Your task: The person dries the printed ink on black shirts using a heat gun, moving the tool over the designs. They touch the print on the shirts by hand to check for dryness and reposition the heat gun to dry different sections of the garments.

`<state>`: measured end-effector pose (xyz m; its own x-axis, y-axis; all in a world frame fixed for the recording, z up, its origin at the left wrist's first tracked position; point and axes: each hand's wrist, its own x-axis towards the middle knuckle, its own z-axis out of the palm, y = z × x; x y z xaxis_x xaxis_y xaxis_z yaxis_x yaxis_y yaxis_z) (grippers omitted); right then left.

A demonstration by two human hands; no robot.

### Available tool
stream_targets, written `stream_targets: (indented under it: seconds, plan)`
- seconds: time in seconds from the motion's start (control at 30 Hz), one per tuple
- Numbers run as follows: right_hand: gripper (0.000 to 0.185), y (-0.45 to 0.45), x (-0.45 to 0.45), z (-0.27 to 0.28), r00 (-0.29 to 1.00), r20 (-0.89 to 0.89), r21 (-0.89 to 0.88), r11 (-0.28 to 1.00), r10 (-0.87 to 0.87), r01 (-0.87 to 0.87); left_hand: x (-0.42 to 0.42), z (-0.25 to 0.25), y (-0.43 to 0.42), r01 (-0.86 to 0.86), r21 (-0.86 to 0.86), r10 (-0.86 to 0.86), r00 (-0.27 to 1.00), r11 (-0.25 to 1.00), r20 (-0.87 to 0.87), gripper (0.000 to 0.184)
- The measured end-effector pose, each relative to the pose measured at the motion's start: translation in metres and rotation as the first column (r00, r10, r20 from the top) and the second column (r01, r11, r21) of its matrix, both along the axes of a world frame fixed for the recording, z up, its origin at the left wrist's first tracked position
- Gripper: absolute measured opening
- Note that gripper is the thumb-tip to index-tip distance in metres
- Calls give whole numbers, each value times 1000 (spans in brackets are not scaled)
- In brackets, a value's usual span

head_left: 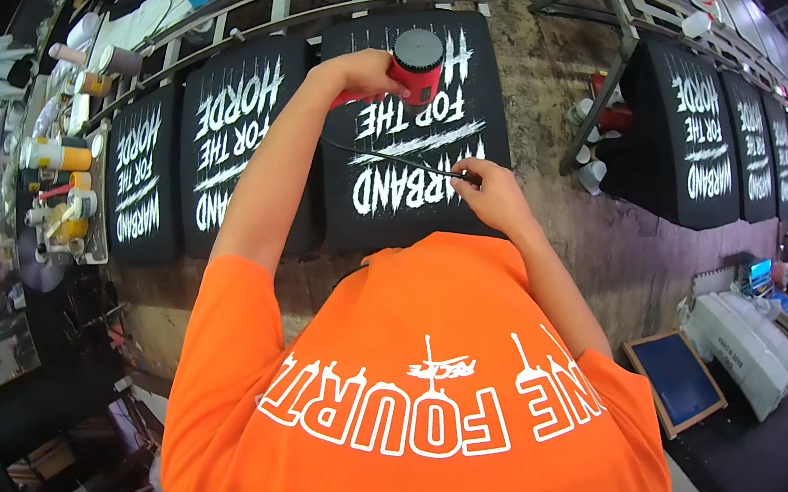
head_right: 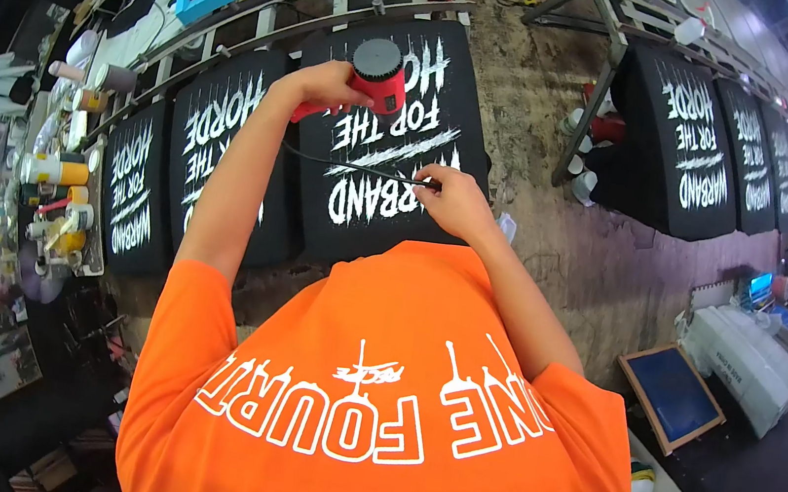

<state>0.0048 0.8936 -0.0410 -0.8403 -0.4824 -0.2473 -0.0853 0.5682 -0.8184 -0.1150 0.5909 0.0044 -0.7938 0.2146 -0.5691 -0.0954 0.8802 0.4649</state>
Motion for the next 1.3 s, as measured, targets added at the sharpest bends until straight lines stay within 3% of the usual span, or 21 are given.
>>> stream_targets:
  seconds: [0.07, 0.43, 0.77, 0.87, 1.0, 1.07, 1.17, 1.27, 1.3]
  plan:
    - [27, -4, 0, 1, 999, 19, 22, 999, 26, -26, 9, -1, -15, -33, 85, 32, 999, 996, 11, 47]
    - [31, -44, -4, 8, 979, -28, -16, 979, 201, -202, 55, 4, -70, -184, 23, 182, 982, 983, 49, 45]
    - [34, -61, 3, 4, 963, 0, -13, 963, 268, -268, 85, 5, -100, -314, 80, 312, 949, 946, 39, 45]
    - [34, -60, 3, 4, 964, -5, -21, 963, 267, -267, 84, 10, -94, -283, 31, 283, 959, 958, 7, 47]
    - [32, -49, 1, 5, 971, -56, -65, 970, 232, -235, 71, -6, -86, -255, 161, 255, 967, 953, 21, 44]
    - [31, -37, -2, 6, 983, -49, -53, 982, 176, -179, 62, -9, -73, -251, 108, 247, 968, 962, 46, 44]
    - [30, -18, -8, 3, 999, -17, -37, 998, 45, -46, 45, -14, -52, -214, 213, 211, 977, 953, 37, 42]
    - [30, 4, -10, -4, 1000, -18, 0, 1000, -11, 11, 22, -24, -28, -93, 224, 110, 992, 970, -68, 48]
    - [29, 7, -10, -5, 999, -16, 7, 999, -41, 41, 14, -18, -13, -74, 134, 85, 993, 988, -78, 50]
